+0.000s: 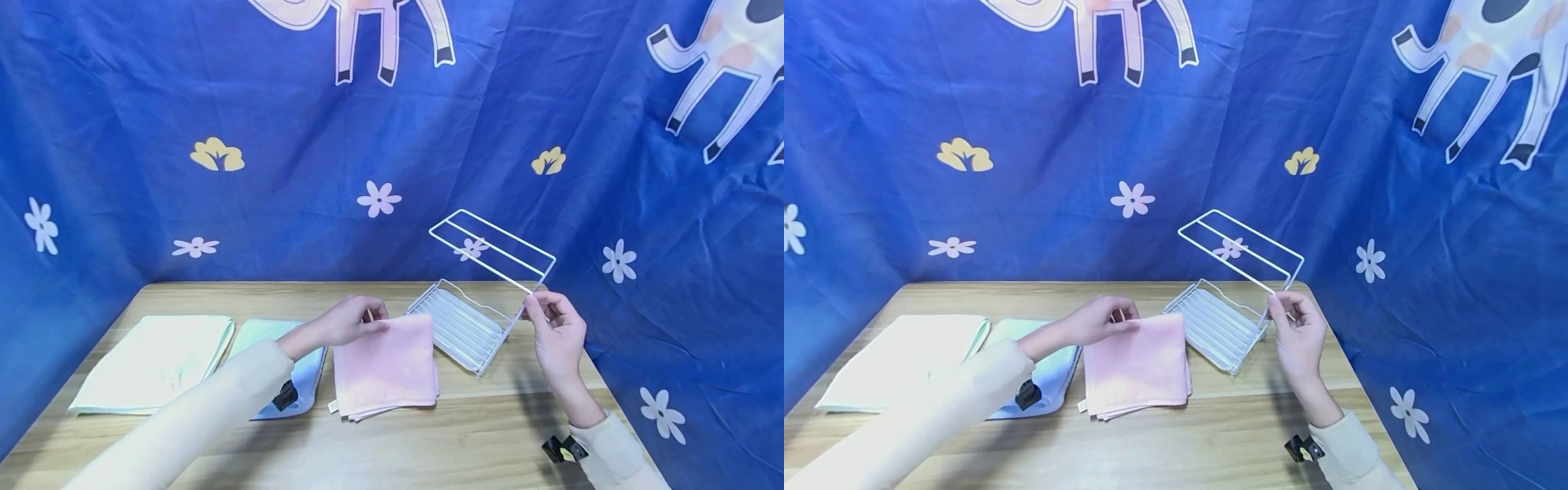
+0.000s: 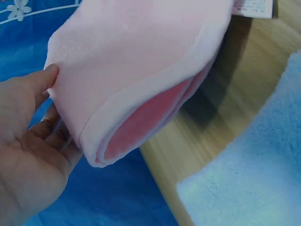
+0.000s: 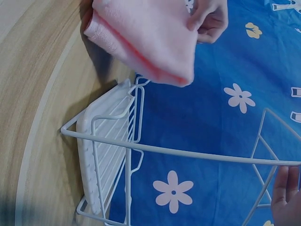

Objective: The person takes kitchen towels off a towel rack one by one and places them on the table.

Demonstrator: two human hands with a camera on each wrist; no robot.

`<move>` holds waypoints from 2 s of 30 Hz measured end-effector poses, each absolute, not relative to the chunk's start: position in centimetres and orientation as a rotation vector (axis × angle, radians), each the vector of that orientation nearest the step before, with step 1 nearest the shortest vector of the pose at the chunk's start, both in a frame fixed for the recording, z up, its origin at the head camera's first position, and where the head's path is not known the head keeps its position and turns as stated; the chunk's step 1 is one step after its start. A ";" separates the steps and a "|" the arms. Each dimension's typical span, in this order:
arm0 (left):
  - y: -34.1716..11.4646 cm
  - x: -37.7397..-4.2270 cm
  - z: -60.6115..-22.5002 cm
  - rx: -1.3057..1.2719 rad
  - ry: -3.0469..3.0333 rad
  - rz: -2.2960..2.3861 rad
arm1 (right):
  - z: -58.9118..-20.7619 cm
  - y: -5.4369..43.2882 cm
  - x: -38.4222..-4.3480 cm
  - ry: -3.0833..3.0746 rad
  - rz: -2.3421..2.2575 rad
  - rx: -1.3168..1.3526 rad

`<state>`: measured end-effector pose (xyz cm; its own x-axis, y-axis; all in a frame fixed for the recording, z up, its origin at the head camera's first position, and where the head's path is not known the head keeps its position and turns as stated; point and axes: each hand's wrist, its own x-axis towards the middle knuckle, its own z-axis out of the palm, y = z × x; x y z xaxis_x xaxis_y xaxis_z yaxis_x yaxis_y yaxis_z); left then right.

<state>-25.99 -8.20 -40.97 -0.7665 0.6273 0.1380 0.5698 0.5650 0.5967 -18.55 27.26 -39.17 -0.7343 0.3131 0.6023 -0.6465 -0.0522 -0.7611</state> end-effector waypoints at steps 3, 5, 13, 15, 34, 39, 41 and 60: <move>-8.1 -26.4 -41.6 1.041 2.686 0.972 | -39.2 27.3 -18.5 -1.563 1.862 0.361; -8.1 -26.6 -42.0 1.054 2.678 0.971 | -39.2 27.3 -18.5 -1.564 1.862 0.355; -7.8 -26.7 -42.7 1.046 2.683 0.991 | -39.2 27.3 -18.5 -1.561 1.867 0.349; -7.9 -26.7 -42.7 1.024 2.679 0.993 | -39.2 27.3 -18.5 -1.559 1.865 0.358; -7.4 -28.4 -44.9 1.050 2.631 0.965 | -39.1 27.2 -18.6 -1.556 1.864 0.367; -7.0 -28.6 -45.6 1.108 2.609 0.935 | -39.2 27.2 -18.7 -1.554 1.864 0.380; -6.9 -28.5 -45.9 1.128 2.605 0.909 | -39.2 27.3 -18.7 -1.556 1.859 0.384; -6.1 -28.0 -46.2 1.122 2.411 0.891 | -39.1 27.2 -18.6 -1.556 1.850 0.392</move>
